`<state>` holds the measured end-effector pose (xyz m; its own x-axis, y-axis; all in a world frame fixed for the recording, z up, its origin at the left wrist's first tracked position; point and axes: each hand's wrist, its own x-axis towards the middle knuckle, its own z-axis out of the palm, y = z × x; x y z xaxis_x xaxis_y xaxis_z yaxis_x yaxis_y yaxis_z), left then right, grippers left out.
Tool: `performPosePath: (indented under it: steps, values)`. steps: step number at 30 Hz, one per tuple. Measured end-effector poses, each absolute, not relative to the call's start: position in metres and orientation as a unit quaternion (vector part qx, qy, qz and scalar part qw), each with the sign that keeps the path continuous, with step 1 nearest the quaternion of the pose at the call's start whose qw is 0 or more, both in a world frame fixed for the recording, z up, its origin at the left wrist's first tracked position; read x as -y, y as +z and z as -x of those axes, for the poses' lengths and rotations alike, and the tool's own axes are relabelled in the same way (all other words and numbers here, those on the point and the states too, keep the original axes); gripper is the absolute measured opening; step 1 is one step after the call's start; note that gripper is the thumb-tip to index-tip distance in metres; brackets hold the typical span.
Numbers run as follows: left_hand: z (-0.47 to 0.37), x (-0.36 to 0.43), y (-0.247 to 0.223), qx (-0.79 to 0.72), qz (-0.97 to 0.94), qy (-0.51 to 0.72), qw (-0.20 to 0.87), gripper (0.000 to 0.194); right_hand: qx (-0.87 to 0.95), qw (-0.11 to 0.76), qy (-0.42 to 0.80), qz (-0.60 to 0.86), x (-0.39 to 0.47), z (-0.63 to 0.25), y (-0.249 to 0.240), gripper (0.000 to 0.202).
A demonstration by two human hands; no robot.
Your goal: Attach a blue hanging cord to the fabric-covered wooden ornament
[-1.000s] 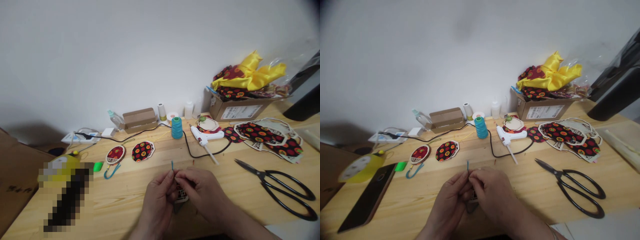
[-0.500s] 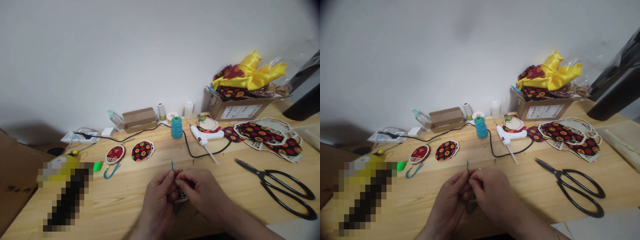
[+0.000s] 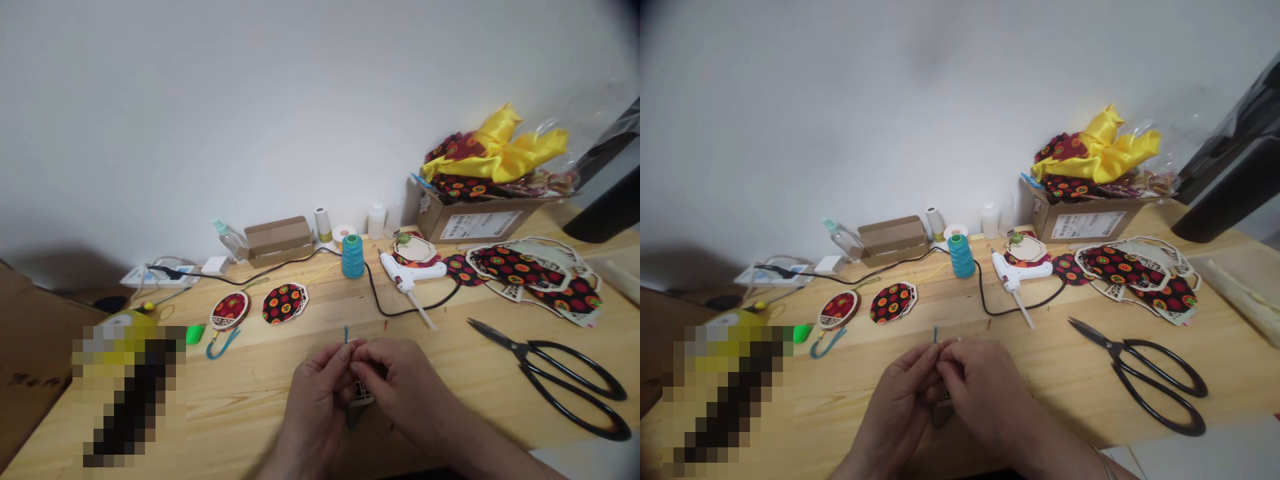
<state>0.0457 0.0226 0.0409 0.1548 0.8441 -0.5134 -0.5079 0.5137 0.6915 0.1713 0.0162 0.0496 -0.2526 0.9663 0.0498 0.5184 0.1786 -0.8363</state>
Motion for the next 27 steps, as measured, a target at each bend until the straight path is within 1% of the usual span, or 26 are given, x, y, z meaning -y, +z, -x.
performPosePath:
  steps: [3, 7, 8, 9, 13, 15, 21, 23, 27]
  values:
    - [-0.046, -0.023, 0.043, -0.457, -0.177, 0.458, 0.741, 0.019, 0.705, 0.322, 0.363, 0.517, -0.016, -0.175, 0.054, 0.017]
    - [-0.045, -0.022, 0.045, -0.448, -0.184, 0.481, 0.730, 0.014, 0.678, 0.404, 0.281, 0.546, -0.021, -0.185, 0.063, 0.015]
    - [-0.045, -0.022, 0.046, -0.449, -0.189, 0.483, 0.728, 0.013, 0.661, 0.417, 0.288, 0.553, -0.024, -0.187, 0.064, 0.015]
    - [-0.045, -0.022, 0.047, -0.449, -0.195, 0.481, 0.727, 0.013, 0.644, 0.419, 0.323, 0.553, -0.027, -0.189, 0.065, 0.014]
    - [-0.047, -0.020, 0.049, -0.445, -0.231, 0.466, 0.729, 0.015, 0.546, 0.390, 0.565, 0.480, -0.037, -0.192, 0.066, 0.011]
    - [-0.048, -0.019, 0.050, -0.453, -0.248, 0.456, 0.725, 0.017, 0.498, 0.387, 0.631, 0.452, -0.039, -0.192, 0.065, 0.011]
    - [-0.048, -0.015, 0.047, -0.480, -0.302, 0.411, 0.714, 0.023, 0.416, 0.384, 0.708, 0.423, -0.040, -0.190, 0.057, 0.011]
    - [-0.046, -0.014, 0.044, -0.473, -0.323, 0.402, 0.714, 0.021, 0.400, 0.386, 0.718, 0.420, -0.039, -0.190, 0.056, 0.010]
    - [-0.042, -0.014, 0.040, -0.461, -0.367, 0.405, 0.699, 0.016, 0.400, 0.395, 0.718, 0.410, -0.038, -0.189, 0.057, 0.014]
